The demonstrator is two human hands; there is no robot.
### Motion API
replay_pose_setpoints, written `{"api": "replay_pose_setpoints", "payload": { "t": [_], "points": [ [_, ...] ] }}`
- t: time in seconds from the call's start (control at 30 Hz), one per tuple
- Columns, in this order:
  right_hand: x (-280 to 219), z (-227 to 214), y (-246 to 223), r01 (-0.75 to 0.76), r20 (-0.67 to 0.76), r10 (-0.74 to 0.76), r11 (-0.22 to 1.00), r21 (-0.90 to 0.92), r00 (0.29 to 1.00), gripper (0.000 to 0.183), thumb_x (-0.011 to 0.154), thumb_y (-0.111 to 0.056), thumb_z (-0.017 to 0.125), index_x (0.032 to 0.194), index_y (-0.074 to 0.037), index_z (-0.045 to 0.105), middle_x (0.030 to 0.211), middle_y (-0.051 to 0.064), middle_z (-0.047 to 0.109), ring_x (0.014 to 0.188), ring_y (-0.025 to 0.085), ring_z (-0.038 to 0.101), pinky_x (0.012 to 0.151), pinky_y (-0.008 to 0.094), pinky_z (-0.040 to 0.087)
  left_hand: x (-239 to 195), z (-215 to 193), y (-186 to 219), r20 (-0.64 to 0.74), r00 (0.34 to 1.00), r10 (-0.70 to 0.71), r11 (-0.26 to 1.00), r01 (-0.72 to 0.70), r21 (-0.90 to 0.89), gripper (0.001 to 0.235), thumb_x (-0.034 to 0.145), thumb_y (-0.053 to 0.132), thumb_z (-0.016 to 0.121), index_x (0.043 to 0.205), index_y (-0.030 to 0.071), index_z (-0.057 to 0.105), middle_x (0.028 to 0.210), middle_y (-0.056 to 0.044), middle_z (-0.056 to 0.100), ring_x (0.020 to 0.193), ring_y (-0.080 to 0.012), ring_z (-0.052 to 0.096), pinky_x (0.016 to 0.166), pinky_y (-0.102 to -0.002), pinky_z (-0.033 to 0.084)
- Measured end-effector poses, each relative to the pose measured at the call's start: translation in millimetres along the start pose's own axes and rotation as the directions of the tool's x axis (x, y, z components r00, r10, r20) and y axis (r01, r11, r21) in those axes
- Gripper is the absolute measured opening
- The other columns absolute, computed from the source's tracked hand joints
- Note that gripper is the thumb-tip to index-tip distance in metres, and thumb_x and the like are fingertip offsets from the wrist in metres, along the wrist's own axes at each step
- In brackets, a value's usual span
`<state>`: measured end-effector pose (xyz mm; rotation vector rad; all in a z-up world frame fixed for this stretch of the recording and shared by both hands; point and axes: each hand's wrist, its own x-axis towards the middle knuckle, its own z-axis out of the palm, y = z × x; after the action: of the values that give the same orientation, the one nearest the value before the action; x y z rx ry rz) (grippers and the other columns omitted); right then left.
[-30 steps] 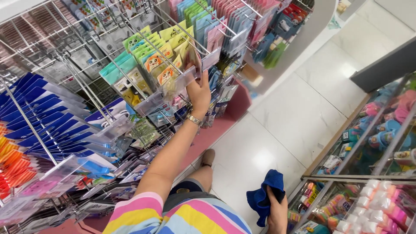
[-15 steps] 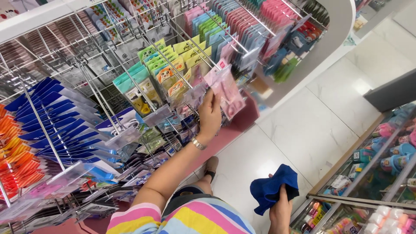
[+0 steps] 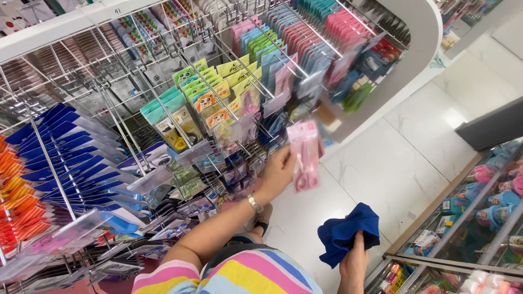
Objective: Wiping down and cleaning various stationery and toy packages on shelves using a blue cloth.
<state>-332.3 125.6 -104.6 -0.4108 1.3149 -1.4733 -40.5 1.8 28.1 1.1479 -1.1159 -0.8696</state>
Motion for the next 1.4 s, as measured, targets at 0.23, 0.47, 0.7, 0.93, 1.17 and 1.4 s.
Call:
{"api": "replay_pose_setpoints", "payload": {
  "t": [0.23,0.47,0.7,0.93,1.17,1.4],
  "points": [
    [-29,80,-28,0.386,0.349,-0.237,0.800,-0.459,0.907,0.071,0.098,-0.011,0.057,0.162,-0.008,0.027,0.134,0.009,0.058,0.114,0.017,0.054,0.097,0.035,0.046,-71,38,8,0.377,0.926,0.033,0.985,-0.094,0.144,0.029,0.101,0.016,0.057,0.127,0.009,0.069,0.093,-0.022,0.070,0.085,-0.0412,0.070,0.067,-0.045,0.054],
    [8,70,-50,0.436,0.383,-0.294,0.822,-0.367,0.876,0.081,0.073,0.012,0.067,0.150,0.000,0.044,0.124,0.015,0.061,0.108,0.023,0.063,0.091,0.040,0.054,-79,22,77,0.515,0.756,-0.403,0.915,0.355,0.194,0.025,0.099,0.018,0.052,0.118,0.013,0.066,0.077,-0.018,0.068,0.067,-0.0384,0.071,0.061,-0.044,0.054],
    [-11,89,-94,0.145,0.249,-0.167,0.984,0.104,0.954,0.051,0.101,-0.016,0.063,0.146,0.002,0.046,0.124,0.020,0.066,0.110,0.032,0.067,0.095,0.044,0.056,-97,27,7,0.682,0.701,-0.208,0.978,0.166,0.128,0.022,0.098,0.018,0.068,0.089,0.001,0.056,0.066,-0.009,0.058,0.058,-0.0160,0.052,0.055,-0.035,0.042],
    [-46,128,-109,-0.009,0.058,0.010,1.000,-0.017,0.998,0.050,0.103,-0.033,0.056,0.144,-0.006,0.049,0.118,0.023,0.065,0.105,0.039,0.066,0.088,0.044,0.054,-96,17,14,0.691,0.622,-0.367,0.929,0.282,0.240,0.016,0.095,0.018,0.070,0.097,0.003,0.063,0.064,-0.001,0.057,0.057,-0.0076,0.049,0.051,-0.030,0.040],
    [-88,145,-128,-0.040,0.298,-0.119,0.879,0.476,0.947,0.045,0.093,-0.029,0.065,0.126,0.000,0.055,0.120,0.017,0.068,0.112,0.035,0.069,0.092,0.046,0.062,-98,20,-16,0.671,0.689,-0.273,0.933,0.359,0.011,0.015,0.101,0.013,0.065,0.109,0.000,0.067,0.073,0.001,0.063,0.064,-0.0076,0.052,0.056,-0.028,0.042],
    [-57,109,-78,0.080,0.336,-0.066,0.997,-0.025,0.940,0.038,0.093,0.000,0.062,0.130,-0.002,0.059,0.109,0.008,0.064,0.088,0.017,0.062,0.068,0.032,0.054,-98,16,-16,0.630,0.723,-0.284,0.957,0.249,0.147,0.014,0.095,0.013,0.067,0.099,0.000,0.068,0.077,-0.007,0.069,0.069,-0.0113,0.062,0.063,-0.032,0.051]
  ]
}}
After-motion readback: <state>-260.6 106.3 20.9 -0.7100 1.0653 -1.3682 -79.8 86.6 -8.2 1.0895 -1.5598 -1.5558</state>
